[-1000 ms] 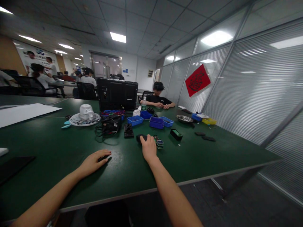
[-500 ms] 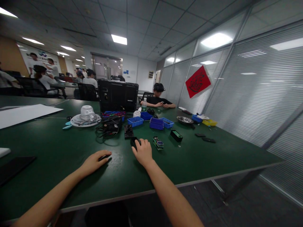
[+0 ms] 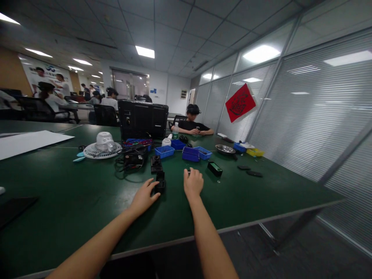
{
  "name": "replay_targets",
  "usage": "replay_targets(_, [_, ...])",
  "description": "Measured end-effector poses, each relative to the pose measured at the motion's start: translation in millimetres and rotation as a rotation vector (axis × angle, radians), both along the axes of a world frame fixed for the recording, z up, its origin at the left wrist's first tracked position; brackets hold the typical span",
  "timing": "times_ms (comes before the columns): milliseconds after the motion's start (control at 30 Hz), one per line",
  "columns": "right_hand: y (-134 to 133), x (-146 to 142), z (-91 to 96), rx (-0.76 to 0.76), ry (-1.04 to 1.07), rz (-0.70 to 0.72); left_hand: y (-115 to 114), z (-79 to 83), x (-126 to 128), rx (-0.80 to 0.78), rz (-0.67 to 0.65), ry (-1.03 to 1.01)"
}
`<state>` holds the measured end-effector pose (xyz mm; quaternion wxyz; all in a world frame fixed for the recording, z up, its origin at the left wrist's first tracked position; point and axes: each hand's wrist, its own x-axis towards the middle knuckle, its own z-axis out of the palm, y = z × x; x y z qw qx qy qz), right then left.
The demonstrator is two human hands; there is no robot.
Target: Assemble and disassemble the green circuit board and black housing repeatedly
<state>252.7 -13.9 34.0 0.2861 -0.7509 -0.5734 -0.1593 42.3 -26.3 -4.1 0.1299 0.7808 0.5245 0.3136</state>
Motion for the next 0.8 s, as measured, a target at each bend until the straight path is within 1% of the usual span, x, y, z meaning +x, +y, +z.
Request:
replay_targets(67, [5,24,1.9,-0.051,0.059,-0.186,-1,-3.4,3,0.014,-0.007,-0.017])
replay_targets(100, [6,32,1.6,-0.116,0.077,-0.215,-2,-4.3,3,0.02,-0.017,-0.028])
replay_targets(133, [8,36,0.7,-0.195,0.091,-0.217,-3,-4.7,2,0.024,-0.025,-0.04])
replay_targets(200, [10,36,-2.5,-0.341,0.103,-0.181,-5,-4.3,0,0.022,-0.034,-0.05])
replay_targets(267, [10,28,-5.8,-0.405,0.087,-0.13,-5,-3.2,-2,0.016,-0.039,-0.042])
replay_targets(333, [8,17,-8.1,-0.378,0.044,-0.067,-6,-2.2,-2,0.013,-0.052,-0.034])
replay_targets(433, [5,6,-8.8,-0.285,-0.013,0.076,-6,-1.7,-2,-0.001,-0.07,-0.043])
replay_targets(467, [4,4,-8.4,-0.247,-0.014,0.103,-6,-1.7,-1,-0.008,-0.07,-0.048])
replay_targets(533, [4,5,-7.4,-0.193,0.004,0.087,-5,-2.3,-1,-0.017,-0.07,-0.062])
replay_targets(567, [5,6,-7.2,-0.194,0.016,0.052,-5,-2.7,0,-0.021,-0.069,-0.072])
replay_targets(633, [6,8,-7.6,-0.271,0.028,-0.004,-4,-3.9,0,-0.027,-0.066,-0.1])
replay_targets(667, [7,8,-8.3,-0.329,0.027,0.001,-4,-4.3,0,-0.031,-0.066,-0.117])
replay_targets(733, [8,5,-10.2,-0.408,0.018,0.057,-3,-4.8,0,-0.038,-0.075,-0.145])
replay_targets(800, [7,-1,-12.3,-0.411,0.015,0.125,-3,-4.1,0,-0.039,-0.102,-0.149])
